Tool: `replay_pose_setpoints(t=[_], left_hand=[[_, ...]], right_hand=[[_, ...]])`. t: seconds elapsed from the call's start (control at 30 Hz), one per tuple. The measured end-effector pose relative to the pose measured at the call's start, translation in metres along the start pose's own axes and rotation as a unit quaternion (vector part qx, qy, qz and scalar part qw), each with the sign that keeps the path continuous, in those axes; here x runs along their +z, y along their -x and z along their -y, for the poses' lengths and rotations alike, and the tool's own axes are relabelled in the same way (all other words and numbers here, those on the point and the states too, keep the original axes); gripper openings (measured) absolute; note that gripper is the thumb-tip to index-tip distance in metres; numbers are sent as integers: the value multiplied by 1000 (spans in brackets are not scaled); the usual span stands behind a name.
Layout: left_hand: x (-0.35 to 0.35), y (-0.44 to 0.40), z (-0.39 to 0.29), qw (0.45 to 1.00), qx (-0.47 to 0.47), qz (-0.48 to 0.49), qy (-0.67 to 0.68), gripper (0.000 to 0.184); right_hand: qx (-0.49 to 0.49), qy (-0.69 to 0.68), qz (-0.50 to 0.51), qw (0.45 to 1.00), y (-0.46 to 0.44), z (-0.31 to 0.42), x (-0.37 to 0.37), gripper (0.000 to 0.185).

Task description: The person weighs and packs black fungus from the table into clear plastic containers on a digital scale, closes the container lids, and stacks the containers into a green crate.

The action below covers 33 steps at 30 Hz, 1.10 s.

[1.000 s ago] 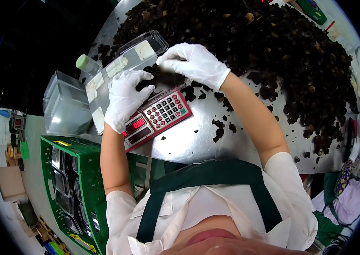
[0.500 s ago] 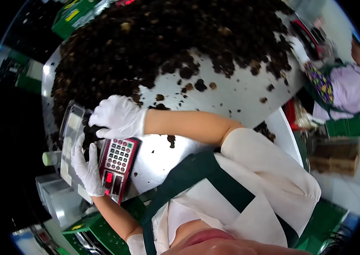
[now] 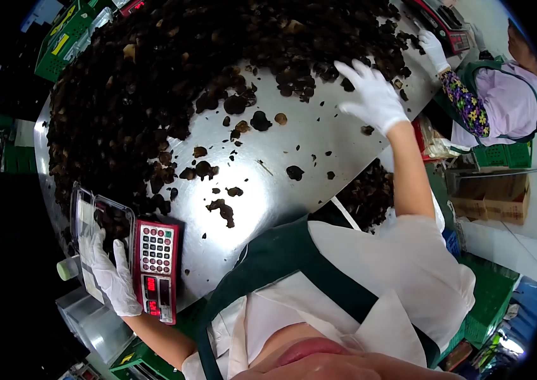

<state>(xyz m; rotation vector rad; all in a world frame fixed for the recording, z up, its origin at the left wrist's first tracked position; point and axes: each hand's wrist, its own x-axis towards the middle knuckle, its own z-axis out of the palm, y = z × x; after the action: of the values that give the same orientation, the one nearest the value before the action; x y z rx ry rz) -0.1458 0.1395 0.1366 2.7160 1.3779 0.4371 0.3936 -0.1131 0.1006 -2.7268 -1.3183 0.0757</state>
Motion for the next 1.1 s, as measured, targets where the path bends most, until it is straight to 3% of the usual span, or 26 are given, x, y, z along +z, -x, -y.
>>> replay_pose_setpoints(t=[0.07,0.1,0.17,0.2,0.23,0.3,0.33,0.43,0.47,0.5,0.57,0.6,0.7,0.77,0.83,0.9,0.97,1.03,1.1], left_hand=[[2,7,11,998,-43,4,53,43],[-1,7,3,998,-46,2,48,43],[-9,10,-17,977,-131,-15,165,45],[-13,12,-21,981,-133,-18,140,48],[-15,15,-28,981,-138,-20,135,48],[-18,20,-46,977,-124,-72,158,51],[-15,23,-47,961,-125,-91,229,47],[-6,33,-41,958,-136,-115,226,46],[-4,33,-44,950,-142,-126,247,45],[-4,34,-44,950,-149,-128,243,45],[-2,35,-46,957,-147,-122,217,44],[-3,33,-52,963,-136,-127,196,42],[-6,31,-62,974,-147,-109,133,43],[-9,26,-68,979,-143,-94,113,42],[-5,27,-60,976,-147,-103,121,42],[-3,27,-62,975,-155,-111,118,41],[-1,27,-63,977,-126,-145,91,40],[0,31,-63,976,-149,-143,63,40],[7,39,-51,962,-183,-145,144,41]], right_hand=[[-45,-85,-83,992,-53,8,23,95],[-66,-60,-114,989,-82,11,36,99],[-121,7,-154,981,-138,24,49,110],[-144,35,-242,959,-161,34,55,85],[-167,55,-271,946,-172,48,38,82],[-109,-35,-84,990,-200,70,21,110],[-127,-45,-99,986,-207,79,21,103],[-141,-45,-36,988,-207,105,21,83],[-186,-53,-126,973,-214,99,43,66],[-137,-80,-81,984,-218,104,52,49],[-158,-46,-102,981,-217,102,62,25],[-199,-126,-141,962,-215,99,71,21],[-269,-220,-173,922,-207,122,71,27],[-301,-138,-127,935,-198,153,56,59],[-352,-107,-179,912,-211,180,70,75],[-321,-77,-153,931,-212,213,75,84],[-324,-35,-113,939,-214,237,79,85],[-313,-38,-177,932,-206,242,88,61],[-309,-139,-96,936,-217,227,101,59]])
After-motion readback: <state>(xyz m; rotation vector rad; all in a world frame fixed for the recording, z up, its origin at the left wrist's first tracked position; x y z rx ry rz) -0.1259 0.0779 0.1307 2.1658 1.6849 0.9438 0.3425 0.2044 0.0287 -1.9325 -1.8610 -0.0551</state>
